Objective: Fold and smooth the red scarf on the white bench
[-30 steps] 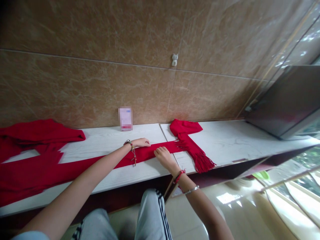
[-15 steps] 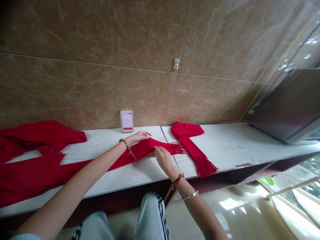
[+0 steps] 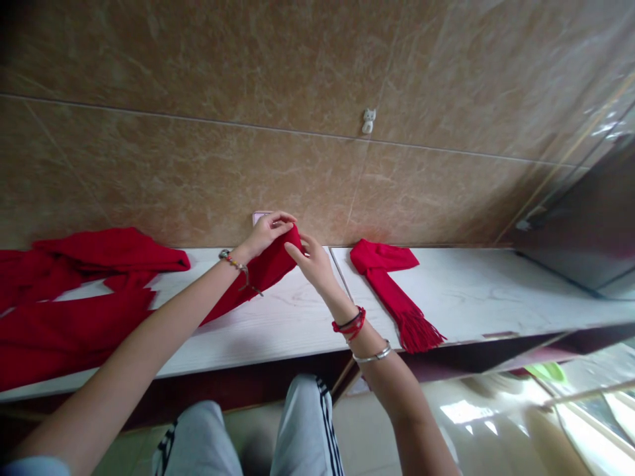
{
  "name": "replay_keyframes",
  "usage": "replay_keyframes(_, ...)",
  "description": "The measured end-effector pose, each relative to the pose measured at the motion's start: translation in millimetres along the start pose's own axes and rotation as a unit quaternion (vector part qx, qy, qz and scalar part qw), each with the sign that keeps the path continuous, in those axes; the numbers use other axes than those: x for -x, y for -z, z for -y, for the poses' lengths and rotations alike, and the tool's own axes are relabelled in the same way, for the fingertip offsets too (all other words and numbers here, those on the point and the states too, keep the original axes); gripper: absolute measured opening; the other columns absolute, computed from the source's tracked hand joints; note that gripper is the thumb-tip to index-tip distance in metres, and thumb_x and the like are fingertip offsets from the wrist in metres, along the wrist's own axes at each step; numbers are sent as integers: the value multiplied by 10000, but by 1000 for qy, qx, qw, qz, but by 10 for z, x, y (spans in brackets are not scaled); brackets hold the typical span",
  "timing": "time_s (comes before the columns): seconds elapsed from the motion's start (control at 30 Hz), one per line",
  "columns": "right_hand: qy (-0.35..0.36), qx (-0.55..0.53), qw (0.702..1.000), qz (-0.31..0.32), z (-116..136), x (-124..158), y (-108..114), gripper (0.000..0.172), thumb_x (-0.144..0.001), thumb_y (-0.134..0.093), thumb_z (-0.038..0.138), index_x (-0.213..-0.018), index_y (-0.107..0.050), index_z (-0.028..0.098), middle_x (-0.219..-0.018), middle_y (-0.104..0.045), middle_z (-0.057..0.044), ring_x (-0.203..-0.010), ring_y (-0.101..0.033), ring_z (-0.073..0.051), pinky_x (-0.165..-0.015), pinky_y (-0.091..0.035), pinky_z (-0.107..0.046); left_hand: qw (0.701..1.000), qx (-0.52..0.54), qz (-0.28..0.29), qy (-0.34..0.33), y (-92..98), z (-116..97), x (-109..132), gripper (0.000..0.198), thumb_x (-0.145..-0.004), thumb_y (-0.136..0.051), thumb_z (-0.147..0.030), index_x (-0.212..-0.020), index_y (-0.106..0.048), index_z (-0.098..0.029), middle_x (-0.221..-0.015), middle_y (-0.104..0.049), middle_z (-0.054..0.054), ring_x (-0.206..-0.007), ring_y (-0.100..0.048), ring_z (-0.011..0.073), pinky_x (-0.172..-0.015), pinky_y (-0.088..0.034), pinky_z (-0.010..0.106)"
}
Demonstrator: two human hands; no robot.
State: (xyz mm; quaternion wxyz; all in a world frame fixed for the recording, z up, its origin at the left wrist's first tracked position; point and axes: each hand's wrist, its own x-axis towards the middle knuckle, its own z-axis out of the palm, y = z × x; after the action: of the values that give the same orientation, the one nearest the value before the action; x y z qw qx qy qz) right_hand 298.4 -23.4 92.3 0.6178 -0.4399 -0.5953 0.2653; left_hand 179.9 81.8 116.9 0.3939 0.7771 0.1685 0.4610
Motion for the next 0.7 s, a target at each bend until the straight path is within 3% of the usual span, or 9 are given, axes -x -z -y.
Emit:
replay_keyframes(0.1,33,134,990,-10,-38,-136,132,243,-642,-661,276,-866,-631,189,-754,-654,-3,-713,-601,-191,-671,-493,-384,1000,12,9,4,-64,67,10,314,-774,-563,-391,-954,-575,-133,-852,-603,33,-790,-562,138,-756,-431,273)
replay_keyframes(0.2,30,253,967,-16,-63,-223,263,172,-586,-678,208,-755,-647,193,-656,-636,19,-637,-585,-173,-655,-484,-372,998,51,34,16,-90,178,39,487,-760,-564,-477,-1112,-508,-145,-1018,-582,81,-928,-546,167,-813,-416,281)
replay_keyframes(0.3,13,314,949,-5,-35,-226,329,132,-608,-647,196,-740,-642,188,-646,-633,19,-628,-580,-160,-634,-475,-328,981,75,159,82,-47,334,131,629,-689,-612,-535,-1171,-488,-151,-1126,-559,111,-992,-530,213,-818,-420,301)
replay_keyframes(0.37,6,328,945,5,-3,-200,342,112,-643,-613,193,-751,-636,182,-684,-645,7,-658,-586,-157,-633,-468,-300,956,74,246,143,7,441,221,638,-637,-661,-528,-1130,-536,-142,-1068,-603,97,-930,-561,227,-796,-431,325)
replay_keyframes(0.43,-4,328,945,9,18,-173,354,114,-664,-588,191,-770,-629,178,-719,-652,-3,-691,-592,-158,-637,-464,-283,936,86,288,184,62,528,310,610,-603,-700,-489,-1087,-574,-140,-987,-641,70,-869,-584,219,-786,-438,337)
replay_keyframes(0.57,-17,324,946,-6,-49,-153,447,132,-670,-587,221,-789,-620,175,-740,-654,-15,-712,-599,-169,-637,-468,-285,914,105,301,250,112,639,431,531,-574,-738,-430,-1008,-623,-146,-889,-673,43,-778,-609,193,-739,-462,314)
replay_keyframes(0.7,-47,315,947,-30,-351,-96,642,164,-649,-618,258,-794,-610,183,-749,-651,-18,-761,-608,-188,-680,-482,-314,909,97,276,298,31,734,483,499,-623,-692,-474,-1004,-621,-159,-898,-675,40,-728,-620,179,-673,-472,285)
